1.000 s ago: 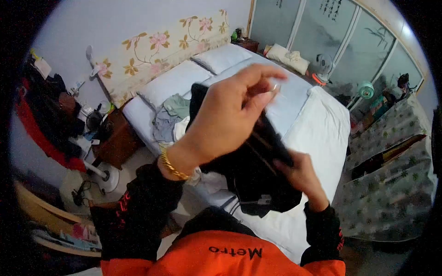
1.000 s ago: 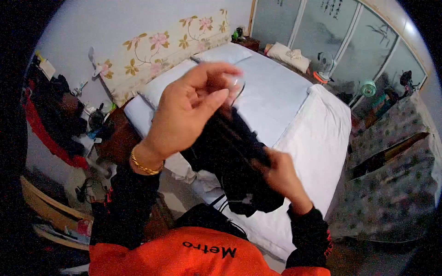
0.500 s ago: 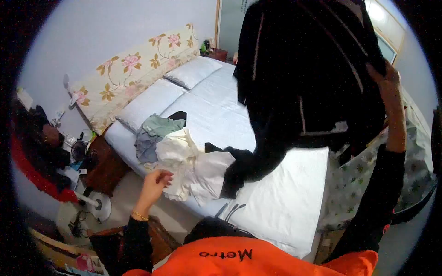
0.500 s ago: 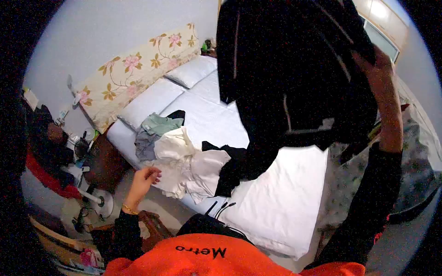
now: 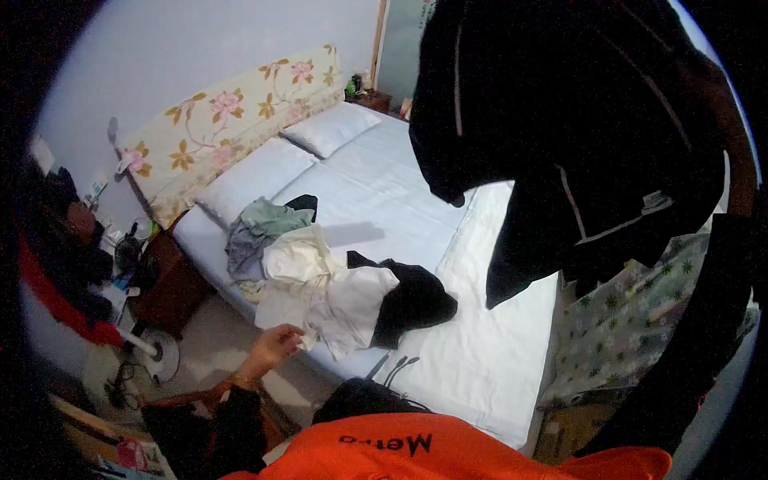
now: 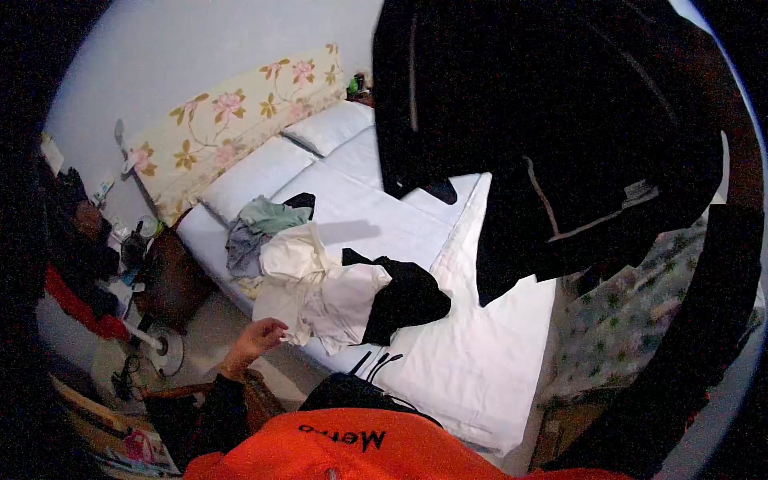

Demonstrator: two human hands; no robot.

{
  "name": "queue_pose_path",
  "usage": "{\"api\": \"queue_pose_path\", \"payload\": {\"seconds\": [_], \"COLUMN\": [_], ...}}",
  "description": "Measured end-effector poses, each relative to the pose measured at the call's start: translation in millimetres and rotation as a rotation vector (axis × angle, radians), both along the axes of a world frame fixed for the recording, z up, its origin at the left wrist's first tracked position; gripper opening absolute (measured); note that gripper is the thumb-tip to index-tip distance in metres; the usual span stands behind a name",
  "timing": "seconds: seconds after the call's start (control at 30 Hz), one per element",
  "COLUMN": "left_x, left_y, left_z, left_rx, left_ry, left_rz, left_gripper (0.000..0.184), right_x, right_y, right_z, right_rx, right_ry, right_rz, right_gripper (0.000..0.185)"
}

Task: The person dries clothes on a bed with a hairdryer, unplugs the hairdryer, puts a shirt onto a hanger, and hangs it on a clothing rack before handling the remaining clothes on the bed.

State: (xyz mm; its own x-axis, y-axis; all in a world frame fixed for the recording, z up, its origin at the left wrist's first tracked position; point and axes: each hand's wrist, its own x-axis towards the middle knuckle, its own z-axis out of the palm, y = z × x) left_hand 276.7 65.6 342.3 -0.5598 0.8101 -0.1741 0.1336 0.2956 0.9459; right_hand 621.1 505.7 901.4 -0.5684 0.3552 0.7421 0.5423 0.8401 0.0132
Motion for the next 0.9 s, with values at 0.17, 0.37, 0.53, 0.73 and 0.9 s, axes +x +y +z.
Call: {"api": "queue_pose_path", "payload": {"seconds": [0.17, 0.37, 0.53, 0.73, 0.9], "left_x": [6.8, -6.6, -23.7, -22.5, -16.7], "left_y": [17.6, 52.1, 117.8, 161.3, 145.9], "left_z": [18.1, 24.6, 21.8, -35.8, -72.9], "left_rx": [-0.147, 0.091, 0.486, 0.210, -0.114], "left_ry": [-0.001, 0.215, 0.574, 0.361, 0.471], "left_rz": [-0.063, 0.160, 0.434, 0.262, 0.238], "left_gripper": [0.033, 0.048, 0.060, 0.030, 0.030], "right_x": [-12.0, -13.7, -14.0, 41.7, 47.1], "right_y": [-37.2, -33.2, -29.9, 69.9, 106.6], "right_z": [13.9, -7.4, -25.0, -58.6, -118.2], "right_rx": [0.145, 0.050, -0.020, -0.545, -0.740], "right_ry": [-0.148, -0.113, -0.069, -0.011, -0.160], "right_rz": [0.035, 0.021, -0.257, 0.232, 0.157], "right_gripper": [0.037, 0.043, 0.047, 0.043, 0.039]}}
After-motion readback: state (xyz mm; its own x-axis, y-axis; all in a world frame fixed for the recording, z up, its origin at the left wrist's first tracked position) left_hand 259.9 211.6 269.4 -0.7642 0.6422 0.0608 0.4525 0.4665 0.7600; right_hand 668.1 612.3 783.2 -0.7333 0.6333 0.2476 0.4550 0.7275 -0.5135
